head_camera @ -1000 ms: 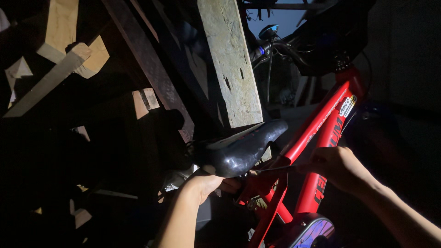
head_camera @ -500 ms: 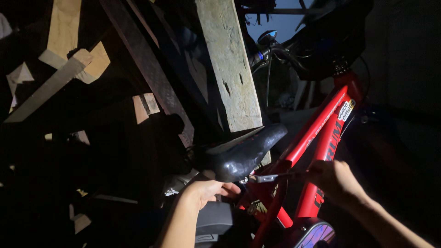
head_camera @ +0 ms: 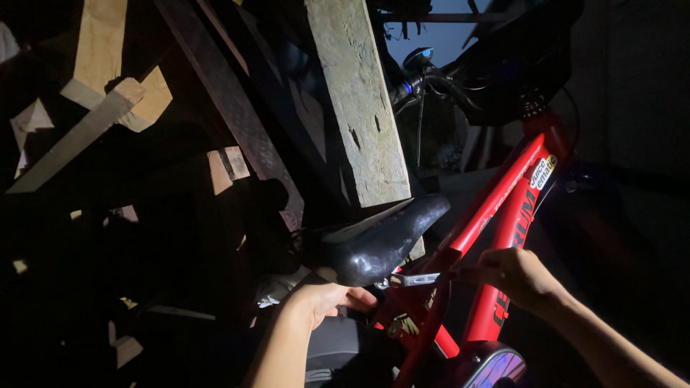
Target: The person uses a wrench to loosen and tighten the seat clamp bolt of a red children's bicycle, holding the saddle steady with the other hand and repositioning the seat while working on the bolt.
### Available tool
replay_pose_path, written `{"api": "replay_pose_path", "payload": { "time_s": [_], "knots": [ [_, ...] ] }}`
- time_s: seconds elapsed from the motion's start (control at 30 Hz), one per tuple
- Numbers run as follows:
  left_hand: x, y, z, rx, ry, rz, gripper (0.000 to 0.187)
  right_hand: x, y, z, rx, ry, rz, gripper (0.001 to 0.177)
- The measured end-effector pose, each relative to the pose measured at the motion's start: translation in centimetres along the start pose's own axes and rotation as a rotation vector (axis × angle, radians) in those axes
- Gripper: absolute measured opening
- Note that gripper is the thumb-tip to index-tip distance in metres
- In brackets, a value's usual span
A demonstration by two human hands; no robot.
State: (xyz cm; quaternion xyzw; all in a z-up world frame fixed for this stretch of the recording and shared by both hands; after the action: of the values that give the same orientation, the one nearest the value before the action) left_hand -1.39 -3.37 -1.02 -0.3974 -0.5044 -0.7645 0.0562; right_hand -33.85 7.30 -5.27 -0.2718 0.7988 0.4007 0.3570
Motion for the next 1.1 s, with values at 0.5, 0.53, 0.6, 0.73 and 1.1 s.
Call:
{"api": "replay_pose_path", "payload": {
  "time_s": [0.5, 0.53, 0.6, 0.73, 1.1],
  "knots": [
    [-0.8, 0.1, -1.1, -0.016, -0.029, 0.029, 0.053, 3.6, -3.6, 2.2, -0.060, 0.089, -0.336, 0.048],
    [-1.0, -0.1, -1.1, -0.013, -0.016, 0.034, 0.055, 4.5, -4.1, 2.7, -0.010, -0.174, -0.308, 0.053],
    [-0.8, 0.3, -1.4, -0.006, 0.008, 0.027, 0.060, 4.2, -4.2, 2.5, -0.059, -0.181, -0.321, 0.051],
    [-1.0, 0.1, -1.3, -0.032, -0.007, 0.018, 0.055, 3.6, -4.2, 3.6, -0.090, -0.259, -0.306, 0.066],
    [1.0, 0.2, 1.0, 0.050, 0.012, 0.018, 0.059, 3.8, -5.4, 5.2, -0.055, -0.295, -0.218, 0.076]
  ]
}}
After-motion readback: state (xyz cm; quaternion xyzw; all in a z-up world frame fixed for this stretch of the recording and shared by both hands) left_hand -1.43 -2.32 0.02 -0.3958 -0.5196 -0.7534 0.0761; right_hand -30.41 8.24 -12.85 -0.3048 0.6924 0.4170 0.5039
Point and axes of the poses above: each hand's wrist, its own z-axis away from the middle knuckle, its own y-axis out of the back of the hand, x = y × z, the point moved 3 cm from there along -z, towards the middle knuckle, and after that the axes turned 10 degrees about -z, right-handed, at the moved point
